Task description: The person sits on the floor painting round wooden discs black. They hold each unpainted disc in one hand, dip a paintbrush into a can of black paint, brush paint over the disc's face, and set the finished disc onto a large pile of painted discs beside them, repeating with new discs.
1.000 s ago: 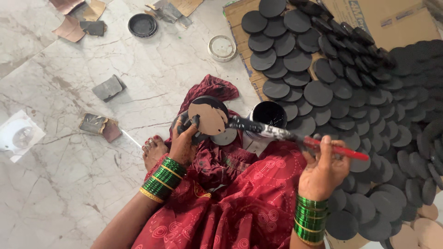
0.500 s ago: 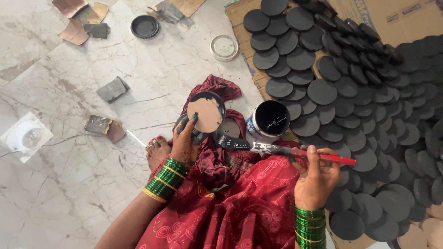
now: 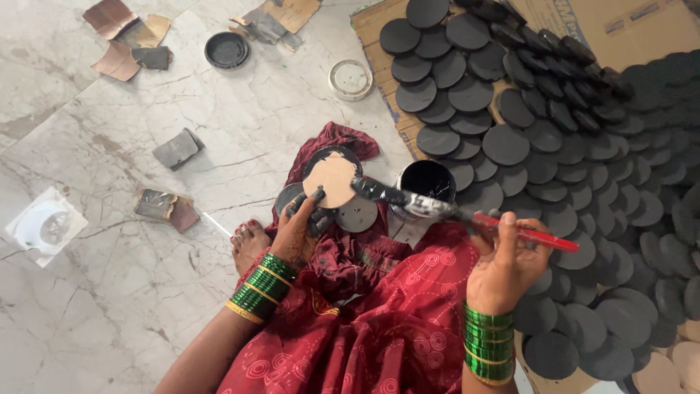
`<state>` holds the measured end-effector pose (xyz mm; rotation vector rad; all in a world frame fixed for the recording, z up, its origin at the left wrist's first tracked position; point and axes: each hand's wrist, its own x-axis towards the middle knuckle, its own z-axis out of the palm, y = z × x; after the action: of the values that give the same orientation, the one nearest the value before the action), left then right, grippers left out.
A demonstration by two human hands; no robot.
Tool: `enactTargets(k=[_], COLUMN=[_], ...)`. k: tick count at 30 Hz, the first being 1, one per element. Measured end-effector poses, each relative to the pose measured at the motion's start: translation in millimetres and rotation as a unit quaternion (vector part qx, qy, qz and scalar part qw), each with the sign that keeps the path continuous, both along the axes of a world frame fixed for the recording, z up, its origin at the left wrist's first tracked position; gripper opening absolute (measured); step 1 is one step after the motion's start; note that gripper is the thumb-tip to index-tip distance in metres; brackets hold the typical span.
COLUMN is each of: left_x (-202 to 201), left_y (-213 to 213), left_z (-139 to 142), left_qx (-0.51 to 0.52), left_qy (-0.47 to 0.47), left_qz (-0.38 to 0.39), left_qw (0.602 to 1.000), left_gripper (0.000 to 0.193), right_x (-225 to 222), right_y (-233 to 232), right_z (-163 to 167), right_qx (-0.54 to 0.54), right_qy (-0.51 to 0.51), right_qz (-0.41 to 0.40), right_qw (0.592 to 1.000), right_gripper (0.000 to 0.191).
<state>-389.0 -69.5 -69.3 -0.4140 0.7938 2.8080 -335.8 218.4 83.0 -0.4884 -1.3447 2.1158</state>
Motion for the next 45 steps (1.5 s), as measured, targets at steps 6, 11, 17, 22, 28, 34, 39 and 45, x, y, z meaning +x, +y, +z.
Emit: enactTargets(k=[6,11,17,22,28,34,39,45], left_x=[1.0,0.9,0.5,-0.8,0.5,1.3,1.6,1.8], left_y=[-1.6,-1.3,1.6,1.0,-0.8,0.8,2.8,-1.8], left_z=[2.2,17.0,24.4,19.3,17.5,24.0,25.6,9.4], left_qx=[-0.035,-0.040,-0.055,-0.076,-0.085,-0.086,-0.057,-0.029], left_qy=[-0.016,-0.005,-0.025,-0.064,-0.046,-0.067,-0.026,-0.025], left_qz=[0.000,-0.025,-0.030,-0.011,-0.007,-0.016,-0.032,-0.015], left_qw=[0.999,0.999,0.998,0.995,0.995,0.994,0.998,0.999], left_gripper=[0.033,0.037,0.035,0.032,0.032,0.032,0.031,0.026], right_x=[16.6,-0.8,-8.2,19.0,20.6,-2.0,2.5,26.6], right_y=[5.5,5.6,2.8,13.8,19.0,14.5,11.0,22.1], right_z=[3.2,11.3,1.8,-5.4,-5.9,-5.8,-12.3,-14.0], right_qx=[0.037,-0.001,-0.022,-0.032,-0.025,-0.069,-0.053,-0.009], right_qy=[-0.039,0.051,0.021,-0.037,-0.006,0.058,0.046,0.029], right_qz=[0.058,-0.017,-0.014,0.019,0.026,-0.025,0.002,0.037], right_qw=[0.997,0.999,0.999,0.999,0.999,0.996,0.998,0.999], right_gripper=[0.021,0.021,0.023,0.020,0.021,0.024,0.024,0.021])
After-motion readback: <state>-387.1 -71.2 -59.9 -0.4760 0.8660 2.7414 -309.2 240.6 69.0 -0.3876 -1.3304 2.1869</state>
